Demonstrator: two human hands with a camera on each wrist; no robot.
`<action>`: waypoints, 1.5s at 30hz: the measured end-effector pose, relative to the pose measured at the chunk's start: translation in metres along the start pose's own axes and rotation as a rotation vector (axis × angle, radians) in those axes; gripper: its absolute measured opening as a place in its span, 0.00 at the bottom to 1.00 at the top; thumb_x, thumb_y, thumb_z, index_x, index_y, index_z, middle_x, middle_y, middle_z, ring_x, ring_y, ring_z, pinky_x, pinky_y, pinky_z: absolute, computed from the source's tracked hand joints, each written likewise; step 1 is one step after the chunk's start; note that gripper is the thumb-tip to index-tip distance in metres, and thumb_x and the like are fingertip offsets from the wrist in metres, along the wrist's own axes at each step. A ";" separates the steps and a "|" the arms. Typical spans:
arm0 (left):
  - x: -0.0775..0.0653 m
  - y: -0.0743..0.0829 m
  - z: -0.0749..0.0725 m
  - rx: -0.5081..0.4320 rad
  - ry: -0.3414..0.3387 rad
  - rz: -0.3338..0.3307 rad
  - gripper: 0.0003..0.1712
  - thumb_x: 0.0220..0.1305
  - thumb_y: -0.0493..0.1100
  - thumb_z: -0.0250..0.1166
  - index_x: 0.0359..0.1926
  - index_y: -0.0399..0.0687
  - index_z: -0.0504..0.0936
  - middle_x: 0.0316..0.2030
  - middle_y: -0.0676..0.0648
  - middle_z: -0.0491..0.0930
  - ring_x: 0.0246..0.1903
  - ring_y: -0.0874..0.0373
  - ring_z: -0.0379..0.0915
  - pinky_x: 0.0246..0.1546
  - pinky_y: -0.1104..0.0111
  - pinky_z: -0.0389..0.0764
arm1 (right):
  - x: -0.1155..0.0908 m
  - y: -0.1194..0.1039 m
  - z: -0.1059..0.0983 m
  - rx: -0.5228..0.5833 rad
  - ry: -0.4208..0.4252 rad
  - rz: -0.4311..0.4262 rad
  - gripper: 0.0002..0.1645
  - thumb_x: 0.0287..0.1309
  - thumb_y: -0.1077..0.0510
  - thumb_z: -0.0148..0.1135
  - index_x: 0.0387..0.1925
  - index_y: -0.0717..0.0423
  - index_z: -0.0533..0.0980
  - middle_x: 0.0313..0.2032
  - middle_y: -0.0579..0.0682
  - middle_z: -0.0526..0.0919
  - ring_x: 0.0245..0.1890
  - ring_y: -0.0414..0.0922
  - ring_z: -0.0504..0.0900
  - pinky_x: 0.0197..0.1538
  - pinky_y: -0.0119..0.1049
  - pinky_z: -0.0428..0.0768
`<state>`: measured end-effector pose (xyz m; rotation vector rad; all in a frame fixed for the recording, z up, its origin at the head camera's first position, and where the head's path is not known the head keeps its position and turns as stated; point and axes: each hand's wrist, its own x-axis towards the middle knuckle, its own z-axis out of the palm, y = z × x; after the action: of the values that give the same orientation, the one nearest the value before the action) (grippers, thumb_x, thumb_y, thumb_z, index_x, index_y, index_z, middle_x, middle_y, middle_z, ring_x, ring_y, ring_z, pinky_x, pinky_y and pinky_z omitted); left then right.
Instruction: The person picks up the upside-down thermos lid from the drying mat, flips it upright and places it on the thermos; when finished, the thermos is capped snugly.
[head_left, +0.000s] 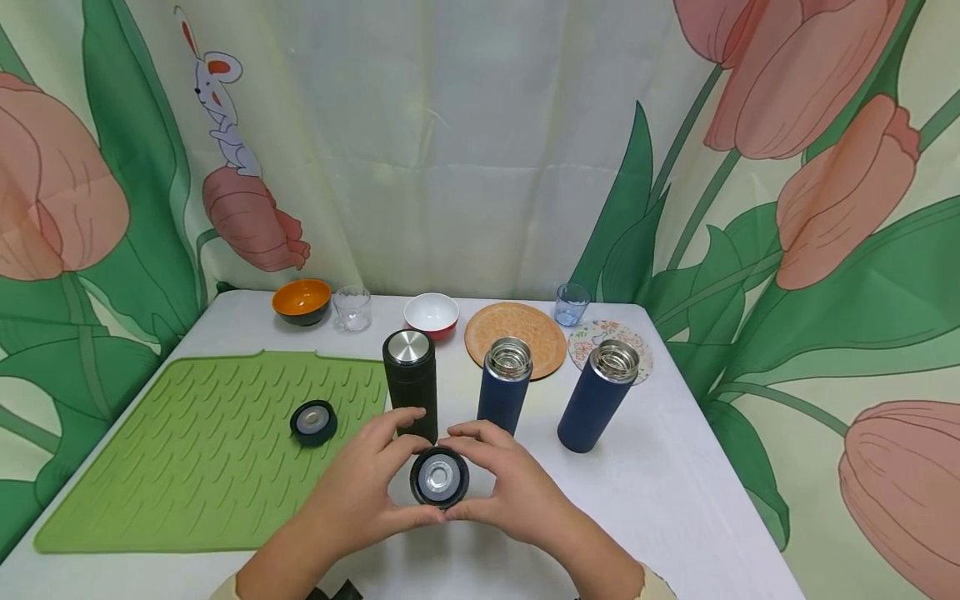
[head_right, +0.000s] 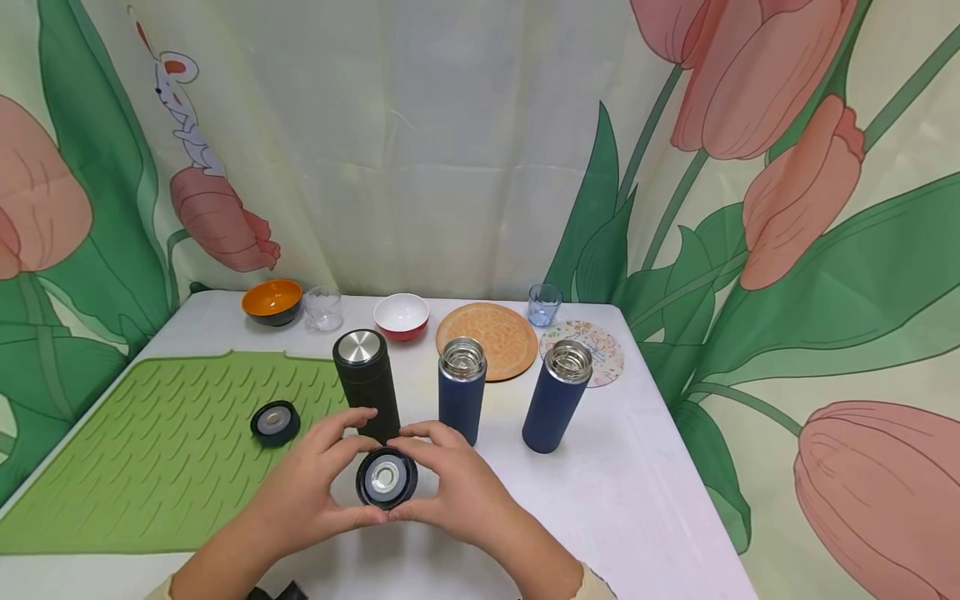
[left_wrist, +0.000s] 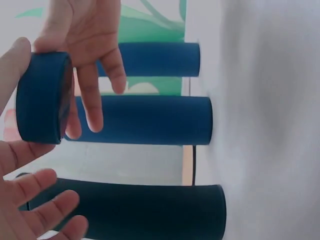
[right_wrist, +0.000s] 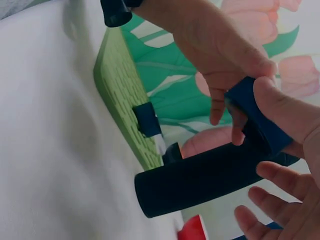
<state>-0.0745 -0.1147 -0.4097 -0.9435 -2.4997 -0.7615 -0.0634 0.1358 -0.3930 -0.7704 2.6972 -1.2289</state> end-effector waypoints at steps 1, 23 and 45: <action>-0.001 -0.001 0.000 -0.004 -0.015 -0.027 0.41 0.48 0.81 0.73 0.51 0.59 0.85 0.71 0.47 0.74 0.69 0.46 0.73 0.63 0.45 0.81 | 0.000 0.000 0.000 -0.013 0.015 -0.009 0.46 0.47 0.49 0.87 0.69 0.32 0.78 0.70 0.37 0.74 0.71 0.44 0.74 0.69 0.53 0.79; 0.004 -0.004 -0.004 -1.063 -0.377 -0.342 0.33 0.82 0.60 0.54 0.56 0.34 0.86 0.71 0.29 0.69 0.64 0.51 0.66 0.53 0.58 0.83 | 0.004 0.014 0.006 -0.521 0.501 -0.828 0.27 0.63 0.56 0.77 0.62 0.36 0.83 0.61 0.58 0.79 0.62 0.50 0.80 0.59 0.41 0.83; 0.004 0.008 0.000 -0.625 -0.098 -0.427 0.18 0.60 0.55 0.78 0.50 0.61 0.88 0.75 0.45 0.66 0.69 0.44 0.67 0.56 0.61 0.81 | 0.000 0.015 0.006 -0.429 0.411 -0.594 0.43 0.52 0.69 0.71 0.70 0.43 0.78 0.65 0.55 0.77 0.63 0.48 0.78 0.59 0.41 0.84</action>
<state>-0.0717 -0.1082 -0.4051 -0.6210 -2.6228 -1.7388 -0.0680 0.1400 -0.4076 -1.6293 3.2551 -0.9667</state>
